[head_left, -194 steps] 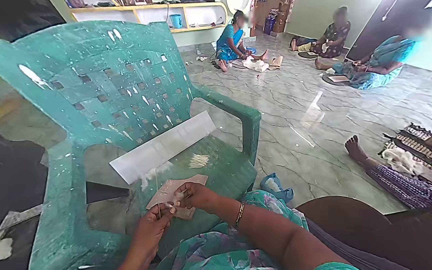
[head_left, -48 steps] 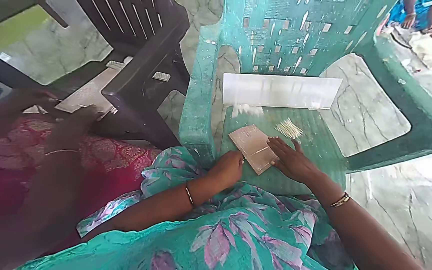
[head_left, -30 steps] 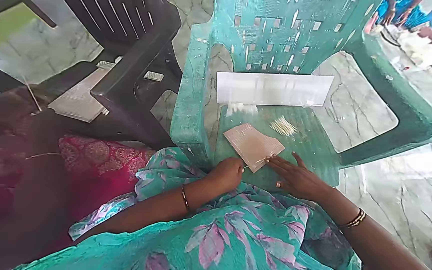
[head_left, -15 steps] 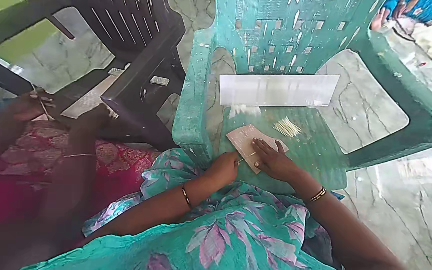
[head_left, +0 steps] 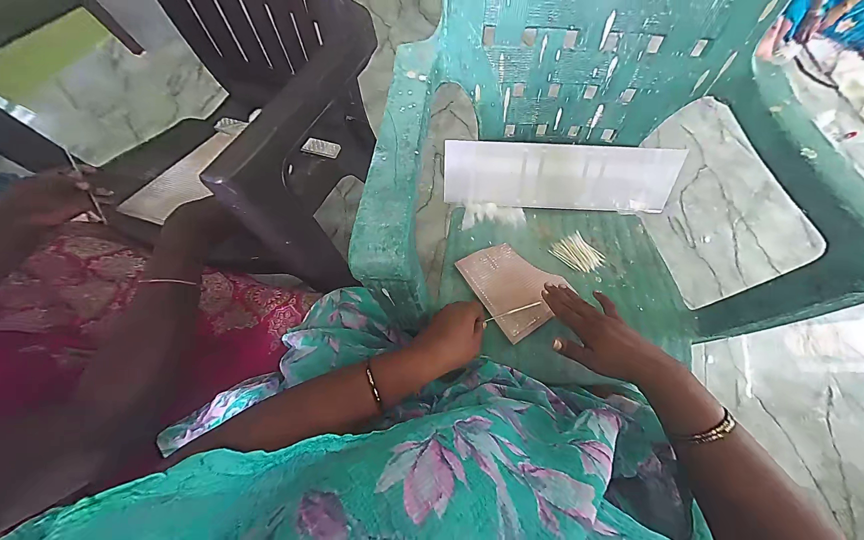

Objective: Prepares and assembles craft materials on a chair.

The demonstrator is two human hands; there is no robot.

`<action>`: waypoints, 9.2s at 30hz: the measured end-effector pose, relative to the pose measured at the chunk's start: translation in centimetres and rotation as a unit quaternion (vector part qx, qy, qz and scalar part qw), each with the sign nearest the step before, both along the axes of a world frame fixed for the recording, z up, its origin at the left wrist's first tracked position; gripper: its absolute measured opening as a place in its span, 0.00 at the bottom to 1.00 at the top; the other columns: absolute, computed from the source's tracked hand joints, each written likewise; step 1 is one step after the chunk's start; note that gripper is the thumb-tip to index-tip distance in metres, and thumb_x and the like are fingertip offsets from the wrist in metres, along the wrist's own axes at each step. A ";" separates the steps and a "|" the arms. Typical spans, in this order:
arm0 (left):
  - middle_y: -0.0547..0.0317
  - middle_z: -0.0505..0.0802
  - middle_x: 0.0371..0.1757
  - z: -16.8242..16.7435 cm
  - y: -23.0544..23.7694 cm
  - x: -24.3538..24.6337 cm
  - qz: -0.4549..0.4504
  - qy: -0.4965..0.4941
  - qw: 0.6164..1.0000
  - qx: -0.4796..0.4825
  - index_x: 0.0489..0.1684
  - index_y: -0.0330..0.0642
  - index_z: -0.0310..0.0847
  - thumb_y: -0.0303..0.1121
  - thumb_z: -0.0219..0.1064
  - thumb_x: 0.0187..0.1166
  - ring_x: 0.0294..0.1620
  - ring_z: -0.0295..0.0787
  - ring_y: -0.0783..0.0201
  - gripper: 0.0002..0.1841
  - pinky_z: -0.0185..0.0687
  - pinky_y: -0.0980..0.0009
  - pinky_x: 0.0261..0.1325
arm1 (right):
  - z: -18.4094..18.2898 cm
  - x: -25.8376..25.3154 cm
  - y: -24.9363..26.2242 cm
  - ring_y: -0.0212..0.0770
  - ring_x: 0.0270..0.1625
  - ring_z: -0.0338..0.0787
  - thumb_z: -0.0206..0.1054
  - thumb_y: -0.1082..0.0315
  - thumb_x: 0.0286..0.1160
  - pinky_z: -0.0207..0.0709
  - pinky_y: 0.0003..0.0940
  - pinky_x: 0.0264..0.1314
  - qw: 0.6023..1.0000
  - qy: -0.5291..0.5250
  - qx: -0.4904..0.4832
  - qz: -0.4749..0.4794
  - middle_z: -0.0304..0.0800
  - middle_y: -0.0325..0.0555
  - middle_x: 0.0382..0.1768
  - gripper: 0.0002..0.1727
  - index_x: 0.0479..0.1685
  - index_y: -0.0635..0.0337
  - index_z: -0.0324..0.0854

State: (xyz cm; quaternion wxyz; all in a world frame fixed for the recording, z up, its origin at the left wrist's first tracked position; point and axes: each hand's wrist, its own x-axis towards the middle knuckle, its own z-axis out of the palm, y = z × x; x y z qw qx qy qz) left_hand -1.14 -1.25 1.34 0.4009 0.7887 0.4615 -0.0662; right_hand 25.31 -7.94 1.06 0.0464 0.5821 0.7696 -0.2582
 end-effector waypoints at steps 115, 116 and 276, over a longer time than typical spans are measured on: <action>0.39 0.90 0.54 -4.9 -0.1 -2.2 -0.065 -0.174 0.978 0.089 0.63 0.33 0.79 0.41 0.45 0.94 0.54 0.91 0.43 0.22 0.84 0.44 0.57 | -2.1 -1.4 8.1 0.35 0.35 0.92 0.67 0.80 0.76 0.90 0.32 0.45 0.760 0.459 0.171 -0.426 0.92 0.47 0.36 0.09 0.52 0.71 0.84; 0.40 0.90 0.52 -5.1 -0.1 -2.3 -0.051 -0.192 0.977 0.084 0.63 0.33 0.79 0.42 0.46 0.94 0.52 0.90 0.44 0.22 0.84 0.45 0.57 | -1.5 -1.4 7.3 0.35 0.35 0.92 0.66 0.81 0.78 0.90 0.32 0.44 0.734 0.500 0.158 -0.431 0.92 0.46 0.37 0.09 0.53 0.71 0.83; 0.37 0.86 0.64 -0.5 -0.1 0.1 -0.037 -0.004 0.998 -0.052 0.68 0.30 0.78 0.34 0.50 0.94 0.68 0.83 0.46 0.18 0.74 0.50 0.74 | -1.1 -2.4 -3.5 0.47 0.97 0.44 0.38 0.34 0.88 0.20 0.75 0.89 1.000 -0.014 -0.021 0.015 0.45 0.47 0.96 0.45 0.96 0.55 0.47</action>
